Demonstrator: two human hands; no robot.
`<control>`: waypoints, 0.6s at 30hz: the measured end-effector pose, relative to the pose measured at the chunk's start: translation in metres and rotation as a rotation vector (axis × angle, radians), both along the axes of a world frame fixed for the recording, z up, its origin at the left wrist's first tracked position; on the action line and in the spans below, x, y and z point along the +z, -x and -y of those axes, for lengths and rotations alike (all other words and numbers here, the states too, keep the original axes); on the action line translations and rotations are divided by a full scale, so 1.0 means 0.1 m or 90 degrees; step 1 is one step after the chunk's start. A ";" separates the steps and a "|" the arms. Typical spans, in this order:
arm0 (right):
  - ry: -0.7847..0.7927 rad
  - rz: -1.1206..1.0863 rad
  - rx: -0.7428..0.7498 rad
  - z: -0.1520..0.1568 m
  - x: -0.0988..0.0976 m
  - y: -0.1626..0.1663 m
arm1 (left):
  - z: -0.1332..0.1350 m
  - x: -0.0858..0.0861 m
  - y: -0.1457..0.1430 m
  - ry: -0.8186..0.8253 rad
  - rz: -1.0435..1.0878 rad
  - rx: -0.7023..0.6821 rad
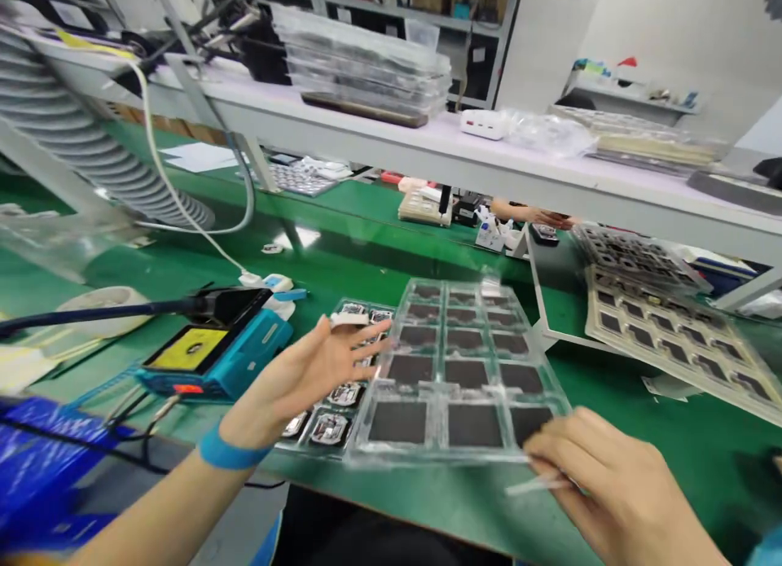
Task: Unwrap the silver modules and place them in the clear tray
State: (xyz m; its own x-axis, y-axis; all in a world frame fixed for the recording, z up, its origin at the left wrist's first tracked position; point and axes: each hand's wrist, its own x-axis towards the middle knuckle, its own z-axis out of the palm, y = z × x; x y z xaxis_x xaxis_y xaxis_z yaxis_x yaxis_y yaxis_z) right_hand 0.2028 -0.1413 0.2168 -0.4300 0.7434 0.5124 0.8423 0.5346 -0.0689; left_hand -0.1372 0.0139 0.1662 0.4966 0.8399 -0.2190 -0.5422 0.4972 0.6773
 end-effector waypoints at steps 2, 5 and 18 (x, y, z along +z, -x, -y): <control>0.030 0.069 0.044 -0.23 0.00 0.27 | -0.09 0.07 0.07 -0.009 -0.031 0.022; -0.025 0.097 0.076 -0.52 0.01 0.52 | -0.16 0.07 0.12 -0.029 -0.080 0.044; 0.229 -0.601 -0.259 -1.33 -0.21 0.46 | -0.38 0.12 0.14 -0.241 -0.112 0.178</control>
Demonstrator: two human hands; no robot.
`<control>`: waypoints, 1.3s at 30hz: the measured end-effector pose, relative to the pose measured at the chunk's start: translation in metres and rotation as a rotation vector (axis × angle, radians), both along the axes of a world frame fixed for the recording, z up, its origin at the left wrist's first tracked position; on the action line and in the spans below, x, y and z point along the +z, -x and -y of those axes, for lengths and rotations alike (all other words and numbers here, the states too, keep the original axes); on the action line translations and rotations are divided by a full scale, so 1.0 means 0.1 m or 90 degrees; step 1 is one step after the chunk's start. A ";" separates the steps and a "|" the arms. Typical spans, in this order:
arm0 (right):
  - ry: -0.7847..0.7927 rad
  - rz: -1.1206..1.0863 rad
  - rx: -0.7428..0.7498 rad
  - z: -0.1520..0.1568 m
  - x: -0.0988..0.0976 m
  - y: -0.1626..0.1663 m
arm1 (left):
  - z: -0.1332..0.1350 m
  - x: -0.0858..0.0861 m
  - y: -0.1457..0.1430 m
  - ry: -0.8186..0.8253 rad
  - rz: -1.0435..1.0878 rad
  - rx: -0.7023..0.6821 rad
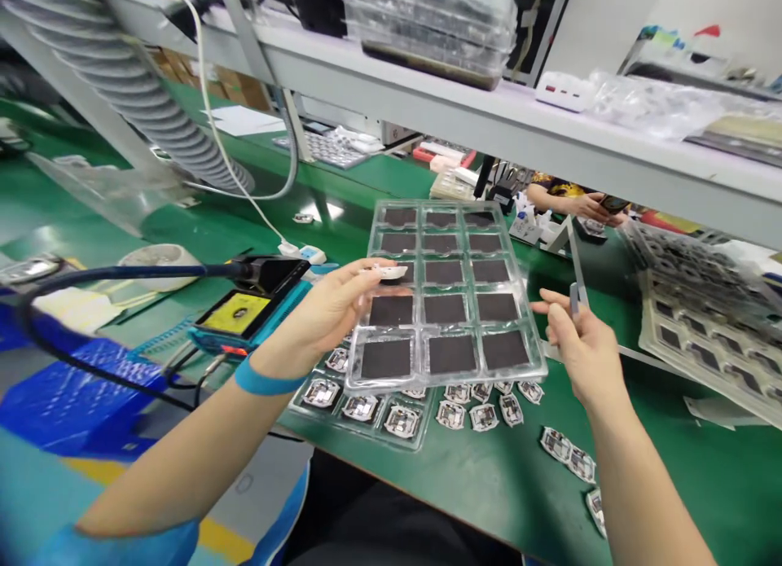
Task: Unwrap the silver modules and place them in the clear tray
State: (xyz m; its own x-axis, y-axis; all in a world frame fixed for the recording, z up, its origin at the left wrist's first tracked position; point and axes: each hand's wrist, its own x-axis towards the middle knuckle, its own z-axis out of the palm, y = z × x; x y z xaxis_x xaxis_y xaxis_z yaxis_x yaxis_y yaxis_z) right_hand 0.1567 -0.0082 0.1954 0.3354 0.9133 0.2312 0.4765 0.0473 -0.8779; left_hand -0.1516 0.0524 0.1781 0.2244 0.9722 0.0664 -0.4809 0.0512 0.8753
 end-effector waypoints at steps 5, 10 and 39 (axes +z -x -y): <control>0.168 -0.231 0.108 -0.14 -0.28 0.16 | 0.04 0.03 0.04 -0.004 -0.111 -0.063; 0.180 -0.271 0.114 -0.02 -0.84 0.53 | 0.19 -0.18 0.40 -0.014 -0.268 0.132; 0.376 0.376 0.184 0.24 -1.01 1.10 | -0.19 -1.07 0.59 -0.284 -0.886 0.200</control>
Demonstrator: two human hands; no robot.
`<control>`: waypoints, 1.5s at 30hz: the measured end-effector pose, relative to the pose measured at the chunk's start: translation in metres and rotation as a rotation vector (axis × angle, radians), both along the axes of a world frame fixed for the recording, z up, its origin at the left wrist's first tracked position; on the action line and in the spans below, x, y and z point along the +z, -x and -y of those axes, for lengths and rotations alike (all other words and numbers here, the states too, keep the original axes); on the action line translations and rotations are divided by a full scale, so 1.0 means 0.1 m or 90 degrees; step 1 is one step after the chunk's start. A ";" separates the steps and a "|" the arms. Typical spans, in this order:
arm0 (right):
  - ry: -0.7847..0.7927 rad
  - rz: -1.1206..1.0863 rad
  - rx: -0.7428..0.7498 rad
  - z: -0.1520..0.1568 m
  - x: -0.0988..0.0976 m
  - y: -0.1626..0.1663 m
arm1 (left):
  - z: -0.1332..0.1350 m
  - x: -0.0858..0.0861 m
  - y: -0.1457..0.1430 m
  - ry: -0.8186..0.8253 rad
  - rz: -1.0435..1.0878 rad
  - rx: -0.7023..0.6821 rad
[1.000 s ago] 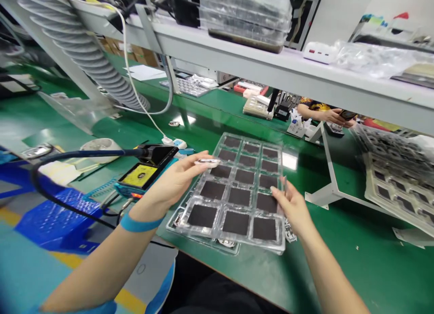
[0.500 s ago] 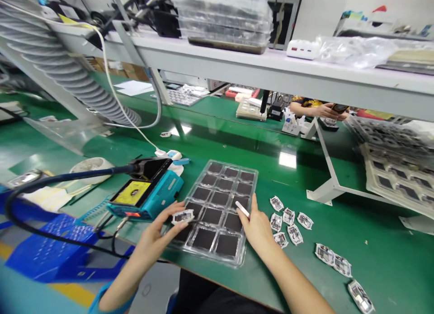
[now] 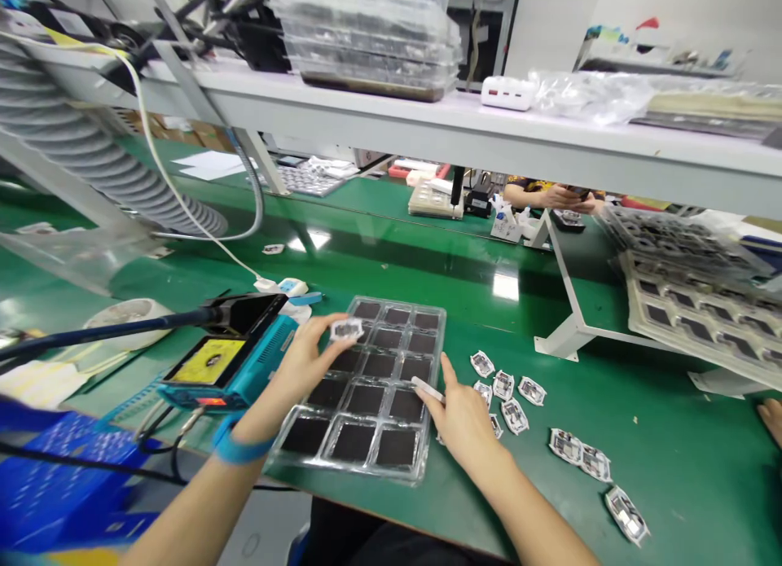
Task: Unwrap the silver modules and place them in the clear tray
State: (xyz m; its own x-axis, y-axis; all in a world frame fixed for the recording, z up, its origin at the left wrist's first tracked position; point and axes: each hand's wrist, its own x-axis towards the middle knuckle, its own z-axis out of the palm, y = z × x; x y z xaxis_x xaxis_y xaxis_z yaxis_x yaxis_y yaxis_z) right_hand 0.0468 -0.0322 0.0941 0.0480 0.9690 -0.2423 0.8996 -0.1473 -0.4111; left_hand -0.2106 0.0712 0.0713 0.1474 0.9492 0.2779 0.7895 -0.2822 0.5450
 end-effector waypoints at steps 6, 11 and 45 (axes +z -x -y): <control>-0.103 -0.137 -0.010 0.63 -0.18 -0.58 | -0.94 -0.10 -0.22 0.061 -0.092 -0.006; -0.222 -0.128 -0.171 0.85 -0.23 -1.09 | -0.85 -0.10 -0.25 0.053 -0.147 0.018; -0.117 0.025 0.028 -0.85 0.22 -0.73 | -0.20 0.33 -0.75 0.083 -0.076 -0.187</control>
State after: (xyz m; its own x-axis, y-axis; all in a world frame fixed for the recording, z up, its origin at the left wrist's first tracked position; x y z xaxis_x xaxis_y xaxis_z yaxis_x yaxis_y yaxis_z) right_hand 0.1196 0.0526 0.1159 0.0112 0.9982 -0.0591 0.9192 -0.0335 -0.3924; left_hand -0.1361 0.0916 0.1043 0.4436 0.8880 0.1209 0.7457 -0.4406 0.4999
